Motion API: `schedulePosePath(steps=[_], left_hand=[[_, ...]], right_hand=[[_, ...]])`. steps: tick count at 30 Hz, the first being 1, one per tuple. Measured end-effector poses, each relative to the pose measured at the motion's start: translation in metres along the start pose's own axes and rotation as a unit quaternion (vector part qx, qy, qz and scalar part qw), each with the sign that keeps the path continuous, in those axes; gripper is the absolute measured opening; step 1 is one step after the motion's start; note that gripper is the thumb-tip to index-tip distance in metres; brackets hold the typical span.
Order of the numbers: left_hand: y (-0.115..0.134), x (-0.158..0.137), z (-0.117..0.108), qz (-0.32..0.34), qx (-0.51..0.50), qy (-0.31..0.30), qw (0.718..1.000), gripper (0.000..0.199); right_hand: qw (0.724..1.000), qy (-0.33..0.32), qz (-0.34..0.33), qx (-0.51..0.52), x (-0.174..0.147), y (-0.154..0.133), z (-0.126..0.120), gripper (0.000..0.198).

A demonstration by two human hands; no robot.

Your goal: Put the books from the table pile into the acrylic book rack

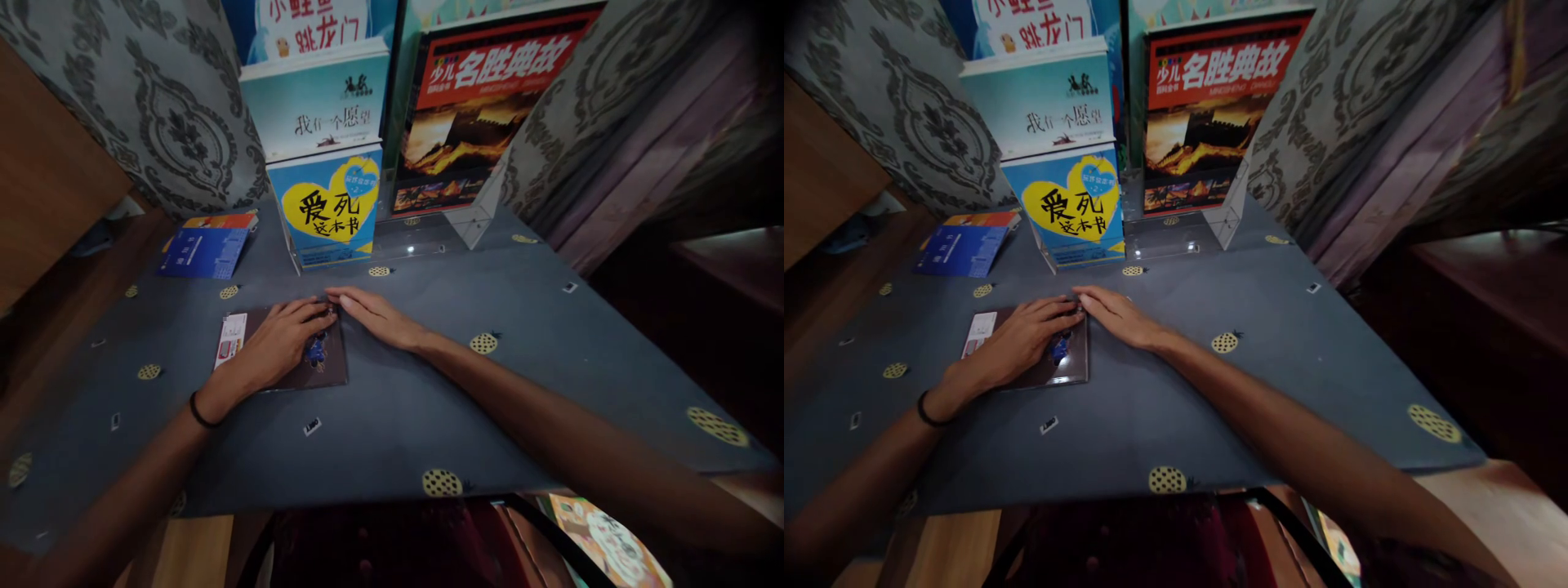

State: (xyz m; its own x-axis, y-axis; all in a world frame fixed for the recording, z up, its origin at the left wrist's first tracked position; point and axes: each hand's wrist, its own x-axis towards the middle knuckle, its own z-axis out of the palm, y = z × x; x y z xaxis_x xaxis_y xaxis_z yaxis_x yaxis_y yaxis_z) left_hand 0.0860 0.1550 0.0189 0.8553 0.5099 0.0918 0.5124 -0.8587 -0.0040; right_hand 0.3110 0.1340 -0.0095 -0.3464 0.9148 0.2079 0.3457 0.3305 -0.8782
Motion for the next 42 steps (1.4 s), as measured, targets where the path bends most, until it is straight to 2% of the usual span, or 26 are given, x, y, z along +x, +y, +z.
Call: schedulePosePath(steps=[9,15,27,30,33,35,39,42], left_hand=[[0.023,-0.005,-0.007,-0.012,0.039,-0.033,0.999,0.055],[0.036,-0.027,-0.014,0.033,-0.015,-0.033,0.999,0.061],[0.061,-0.05,-0.014,0.035,0.013,-0.024,0.999,0.058],[0.065,-0.053,-0.013,0.034,0.026,-0.019,0.999,0.051],[0.065,-0.053,-0.007,0.033,0.047,-0.003,0.998,0.04],[0.061,-0.055,-0.001,0.004,0.073,0.014,0.997,0.038],[0.05,-0.063,0.012,-0.062,0.124,0.042,0.989,0.044],[0.041,-0.067,0.018,-0.02,0.172,0.055,0.983,0.046]], right_hand=[[0.998,-0.004,-0.039,-0.054,-0.001,0.006,0.002,0.049],[0.997,-0.003,-0.06,-0.046,0.0,0.012,0.002,0.057],[0.99,-0.005,-0.074,-0.116,-0.005,0.009,0.009,0.045],[0.988,-0.012,-0.079,-0.132,-0.007,0.006,0.012,0.045],[0.986,-0.019,-0.087,-0.143,-0.009,0.004,0.013,0.046],[0.984,-0.023,-0.092,-0.154,-0.011,0.003,0.013,0.047],[0.977,-0.026,-0.095,-0.188,-0.013,0.001,0.015,0.047],[0.971,-0.04,-0.108,-0.211,-0.013,0.0,0.018,0.046]])
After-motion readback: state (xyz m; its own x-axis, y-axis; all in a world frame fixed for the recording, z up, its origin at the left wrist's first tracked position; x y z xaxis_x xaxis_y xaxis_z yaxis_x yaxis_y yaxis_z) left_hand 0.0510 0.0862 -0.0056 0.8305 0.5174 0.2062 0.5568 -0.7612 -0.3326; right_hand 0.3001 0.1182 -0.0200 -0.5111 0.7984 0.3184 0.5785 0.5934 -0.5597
